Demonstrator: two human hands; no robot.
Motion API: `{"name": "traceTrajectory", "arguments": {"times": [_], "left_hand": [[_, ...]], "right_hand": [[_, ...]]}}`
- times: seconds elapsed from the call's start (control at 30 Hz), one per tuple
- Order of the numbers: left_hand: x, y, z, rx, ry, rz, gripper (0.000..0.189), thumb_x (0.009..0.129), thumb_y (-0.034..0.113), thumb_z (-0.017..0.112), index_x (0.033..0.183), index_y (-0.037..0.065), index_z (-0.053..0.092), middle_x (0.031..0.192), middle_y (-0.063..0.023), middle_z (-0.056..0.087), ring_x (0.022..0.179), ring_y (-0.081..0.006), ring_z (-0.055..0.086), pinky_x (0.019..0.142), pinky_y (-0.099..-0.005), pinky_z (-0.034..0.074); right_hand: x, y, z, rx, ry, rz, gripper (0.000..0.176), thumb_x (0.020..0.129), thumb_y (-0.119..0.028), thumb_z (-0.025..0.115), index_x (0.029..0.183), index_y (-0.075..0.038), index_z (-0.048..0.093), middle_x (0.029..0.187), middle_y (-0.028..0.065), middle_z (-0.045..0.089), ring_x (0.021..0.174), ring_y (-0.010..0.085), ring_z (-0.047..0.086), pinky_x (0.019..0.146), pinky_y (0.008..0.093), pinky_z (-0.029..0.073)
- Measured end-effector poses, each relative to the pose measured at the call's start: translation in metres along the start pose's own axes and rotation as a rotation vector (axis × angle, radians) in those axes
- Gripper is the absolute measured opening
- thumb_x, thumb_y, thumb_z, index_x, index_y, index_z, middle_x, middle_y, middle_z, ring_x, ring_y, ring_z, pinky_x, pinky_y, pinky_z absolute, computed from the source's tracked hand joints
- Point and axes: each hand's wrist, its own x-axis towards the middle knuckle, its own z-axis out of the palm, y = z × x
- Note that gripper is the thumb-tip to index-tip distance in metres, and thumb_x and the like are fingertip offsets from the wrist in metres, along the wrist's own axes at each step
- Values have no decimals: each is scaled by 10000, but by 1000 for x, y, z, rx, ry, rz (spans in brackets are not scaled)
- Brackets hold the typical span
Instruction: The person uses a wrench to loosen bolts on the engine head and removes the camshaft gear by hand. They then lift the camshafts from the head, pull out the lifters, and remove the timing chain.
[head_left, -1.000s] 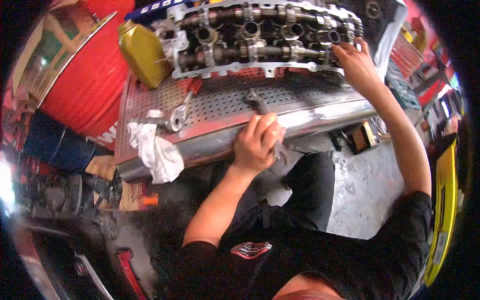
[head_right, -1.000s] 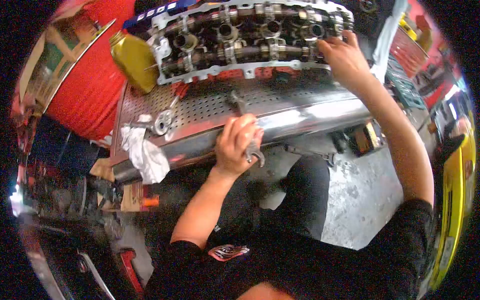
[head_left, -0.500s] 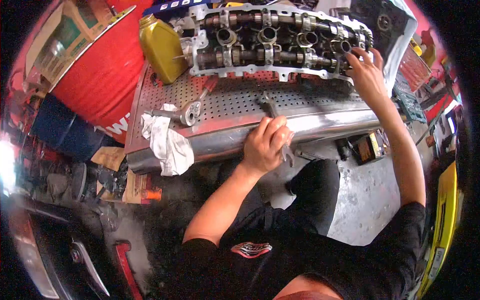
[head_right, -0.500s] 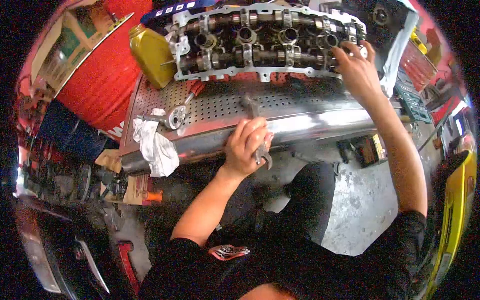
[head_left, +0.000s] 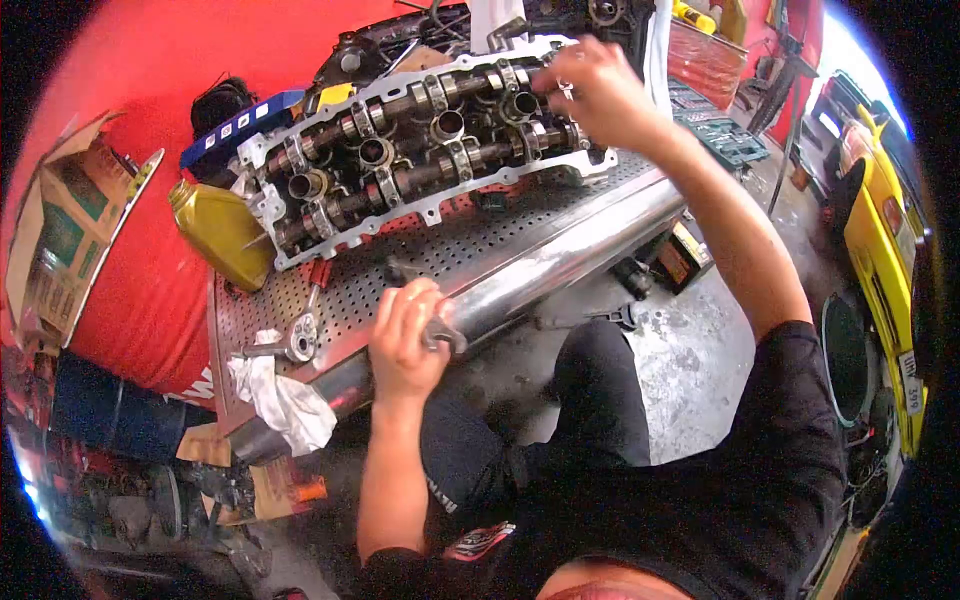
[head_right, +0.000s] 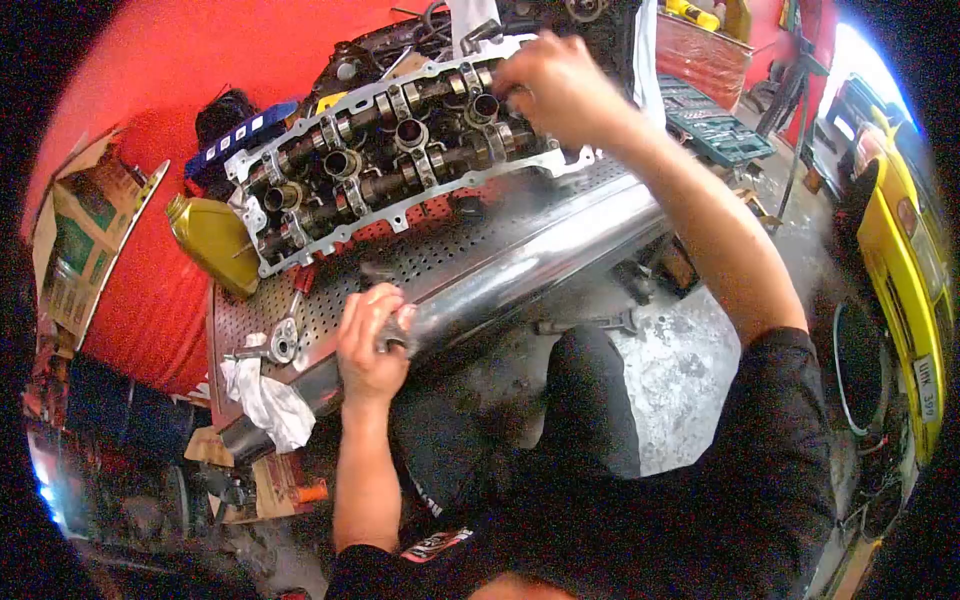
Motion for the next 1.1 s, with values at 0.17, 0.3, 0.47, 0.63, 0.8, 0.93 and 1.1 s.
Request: {"name": "traceTrajectory", "arguments": {"times": [0.17,0.3,0.47,0.63,0.8,0.93,1.1], "left_hand": [[-7,-16,7,44,65,-61,238,776,-31,720,985,4,611,1001,-164,667,880,-366,640,768,-452,523],[-13,-9,5,106,32,-73,234,803,20,763,995,18,630,1032,-146,678,917,-344,646,805,-430,519],[-11,-5,5,111,15,-83,287,765,8,771,1012,13,624,1045,-148,665,907,-352,626,773,-426,520],[-12,-3,4,117,23,-75,284,760,6,767,1006,15,624,1053,-144,662,914,-347,622,771,-425,519],[-15,-2,2,121,18,-78,278,756,3,763,996,20,624,1057,-142,661,914,-345,621,771,-424,521],[-15,-1,3,127,30,-74,279,753,3,764,994,24,624,1053,-139,662,912,-343,622,769,-426,521],[-15,2,4,118,50,-89,279,754,7,766,993,26,623,1050,-136,664,904,-342,623,762,-428,517]], "right_hand": [[44,7,23,-193,-102,-63,522,829,-85,707,1326,-137,556,1202,166,604,1122,385,557,1001,458,438],[46,12,41,-258,-4,-43,454,803,-46,697,1232,-127,574,1101,149,627,1118,380,548,966,456,442],[27,12,55,-293,289,-221,333,750,-19,668,1045,-123,554,862,59,648,1010,273,581,992,457,405],[20,11,65,-315,386,-237,304,732,-36,679,989,-124,542,838,18,655,1001,248,581,1002,484,397],[32,8,46,-353,152,-96,239,828,-44,639,1048,-106,570,913,70,681,1061,267,591,995,457,396],[45,12,48,-428,62,-157,284,827,-30,632,1089,-110,556,1034,111,663,1086,318,581,969,419,415],[29,11,59,-271,218,-95,309,714,1,690,991,-97,592,1006,65,670,1104,288,561,1010,440,407]]}}
